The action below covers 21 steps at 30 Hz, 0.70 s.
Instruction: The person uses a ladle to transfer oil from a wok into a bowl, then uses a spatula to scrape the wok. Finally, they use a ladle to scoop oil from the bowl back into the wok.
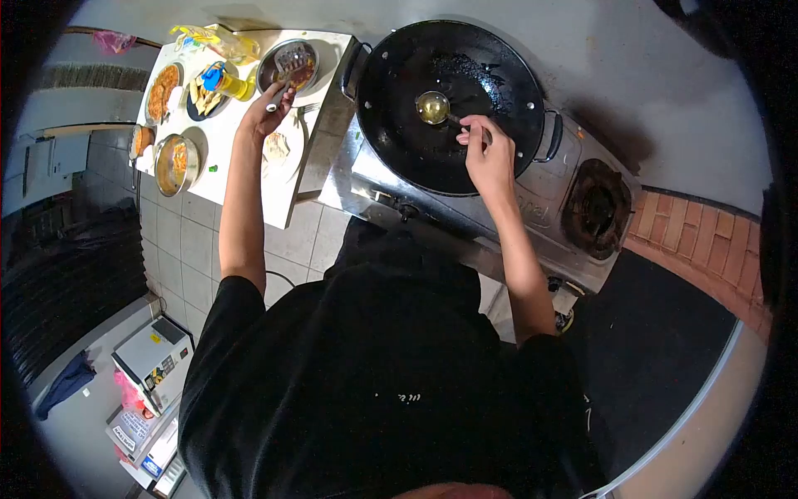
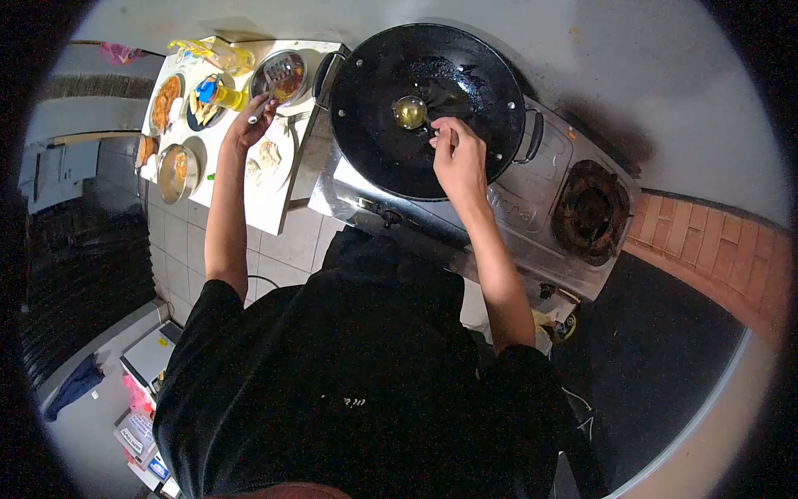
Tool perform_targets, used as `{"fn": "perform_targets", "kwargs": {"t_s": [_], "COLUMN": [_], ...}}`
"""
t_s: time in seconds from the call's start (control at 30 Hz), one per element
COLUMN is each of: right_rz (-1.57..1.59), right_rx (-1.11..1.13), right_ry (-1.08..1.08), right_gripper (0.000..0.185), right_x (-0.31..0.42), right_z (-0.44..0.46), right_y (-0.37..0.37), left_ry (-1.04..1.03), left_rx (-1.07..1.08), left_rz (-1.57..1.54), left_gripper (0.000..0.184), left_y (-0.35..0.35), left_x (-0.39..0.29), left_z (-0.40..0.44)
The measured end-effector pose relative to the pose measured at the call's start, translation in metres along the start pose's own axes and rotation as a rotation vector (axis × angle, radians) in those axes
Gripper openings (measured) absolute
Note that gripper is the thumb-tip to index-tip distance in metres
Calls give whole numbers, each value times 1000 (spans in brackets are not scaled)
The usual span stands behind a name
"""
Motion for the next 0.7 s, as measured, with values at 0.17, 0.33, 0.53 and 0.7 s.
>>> {"fn": "perform_targets", "kwargs": {"t_s": [0.17, 0.33, 0.53, 0.7], "right_rz": [50, 76, 148, -350], "right_rx": [-21, -13, -35, 120], "right_ry": [15, -39, -90, 371], "right_gripper": [20, 20, 21, 15], "right_x": [8, 13, 11, 42], "right_z": [-7, -15, -18, -29], "right_y": [-16, -15, -13, -6], "left_ry": [-73, -54, -48, -160], "left_rx": [-3, -3, -1, -21], "left_rz": [96, 56, 148, 378], "left_gripper": [24, 23, 24, 27], "left_y": [-15, -16, -12, -32], "left_x": [-8, 3, 15, 34], "left_z": [-13, -14, -16, -44]}}
Point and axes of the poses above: each hand's wrist, its own z-axis towards the middle knuckle, its own y-axis out of the back of the hand, x = y × z, the point moved 3 cm from there along z, towards the middle knuckle, and after that the axes turned 4 degrees about y, right-handed, at the moved point
